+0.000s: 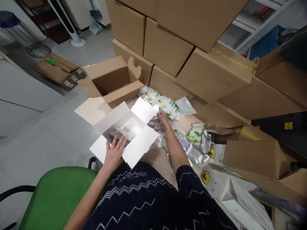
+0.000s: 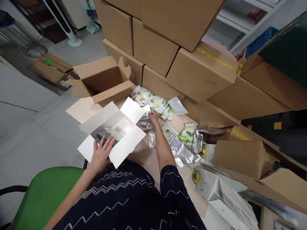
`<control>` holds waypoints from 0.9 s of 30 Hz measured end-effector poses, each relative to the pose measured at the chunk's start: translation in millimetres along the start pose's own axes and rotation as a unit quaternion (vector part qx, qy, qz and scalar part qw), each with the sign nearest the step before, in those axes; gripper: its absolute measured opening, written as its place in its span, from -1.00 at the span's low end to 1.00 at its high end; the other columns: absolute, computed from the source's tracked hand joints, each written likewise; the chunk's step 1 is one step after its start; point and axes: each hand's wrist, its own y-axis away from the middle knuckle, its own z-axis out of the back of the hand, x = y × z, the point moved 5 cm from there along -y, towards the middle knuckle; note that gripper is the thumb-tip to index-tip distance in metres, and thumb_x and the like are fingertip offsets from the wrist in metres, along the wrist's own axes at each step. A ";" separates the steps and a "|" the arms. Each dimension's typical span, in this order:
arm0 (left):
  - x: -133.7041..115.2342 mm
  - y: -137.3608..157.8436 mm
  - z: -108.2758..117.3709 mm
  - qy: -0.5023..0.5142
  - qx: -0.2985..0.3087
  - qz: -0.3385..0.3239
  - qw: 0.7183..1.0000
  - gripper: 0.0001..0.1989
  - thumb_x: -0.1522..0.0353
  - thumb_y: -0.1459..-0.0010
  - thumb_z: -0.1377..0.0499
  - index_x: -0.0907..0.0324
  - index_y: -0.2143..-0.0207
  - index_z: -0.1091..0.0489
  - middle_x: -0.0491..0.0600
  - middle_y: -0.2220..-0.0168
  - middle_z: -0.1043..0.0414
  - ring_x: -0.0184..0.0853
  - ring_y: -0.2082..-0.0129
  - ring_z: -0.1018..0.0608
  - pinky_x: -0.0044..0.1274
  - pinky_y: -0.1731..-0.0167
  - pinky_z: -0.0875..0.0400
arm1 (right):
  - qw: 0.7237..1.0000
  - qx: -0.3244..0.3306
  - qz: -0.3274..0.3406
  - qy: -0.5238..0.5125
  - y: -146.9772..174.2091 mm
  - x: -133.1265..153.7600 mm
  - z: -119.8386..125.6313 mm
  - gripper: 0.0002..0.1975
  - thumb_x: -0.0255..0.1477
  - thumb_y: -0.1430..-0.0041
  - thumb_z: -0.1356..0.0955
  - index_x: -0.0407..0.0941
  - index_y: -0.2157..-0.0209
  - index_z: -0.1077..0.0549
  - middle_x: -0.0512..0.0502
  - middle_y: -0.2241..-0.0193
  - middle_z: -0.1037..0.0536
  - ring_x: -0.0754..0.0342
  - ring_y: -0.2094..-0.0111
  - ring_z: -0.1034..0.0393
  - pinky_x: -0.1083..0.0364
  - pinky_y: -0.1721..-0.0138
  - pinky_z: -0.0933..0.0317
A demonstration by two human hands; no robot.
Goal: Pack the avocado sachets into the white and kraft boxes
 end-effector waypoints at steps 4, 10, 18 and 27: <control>-1.6 -0.7 -0.1 -0.003 -0.002 -0.001 1.000 -0.18 0.39 -0.20 -0.10 0.14 -0.47 0.11 0.09 -0.44 -0.05 0.11 -0.45 -0.01 0.09 -0.35 0.32 | 0.993 -0.087 0.082 -0.015 23.6 12.3 73.4 -0.86 -0.34 -0.24 -0.26 -0.09 0.32 -0.37 0.04 0.42 -0.41 0.12 0.42 -0.32 0.13 0.38 -0.37; -3.6 -1.7 1.2 0.008 0.001 0.001 1.000 -0.21 0.43 -0.17 -0.11 0.16 -0.44 0.01 0.08 -0.44 -0.05 0.14 -0.44 -0.03 0.10 -0.34 0.31 | 0.912 -0.221 0.342 -0.055 128.6 97.6 153.0 -0.78 -0.17 -0.31 -0.28 -0.03 0.19 -0.36 0.03 0.36 -0.37 0.12 0.39 -0.32 0.09 0.36 -0.39; -3.6 -1.3 -0.3 0.008 -0.004 0.004 1.000 -0.19 0.45 -0.16 -0.08 0.14 -0.45 0.05 0.12 -0.44 -0.04 0.12 -0.44 -0.03 0.11 -0.34 0.27 | 0.911 0.119 0.331 0.215 167.0 140.4 -3.0 -0.82 -0.35 -0.43 -0.16 -0.07 0.16 -0.34 0.01 0.49 -0.42 0.03 0.43 -0.46 0.14 0.44 -0.15; -7.0 -2.9 2.2 0.022 0.005 0.015 1.000 -0.04 0.53 -0.06 -0.05 0.23 -0.48 0.28 0.16 -0.47 0.08 0.13 -0.45 0.01 0.12 -0.33 0.30 | 0.917 0.274 0.211 0.198 132.8 99.5 -107.1 -0.71 -0.65 0.05 -0.44 -0.05 0.59 -0.30 0.14 0.72 -0.27 0.06 0.53 -0.37 0.10 0.30 -0.28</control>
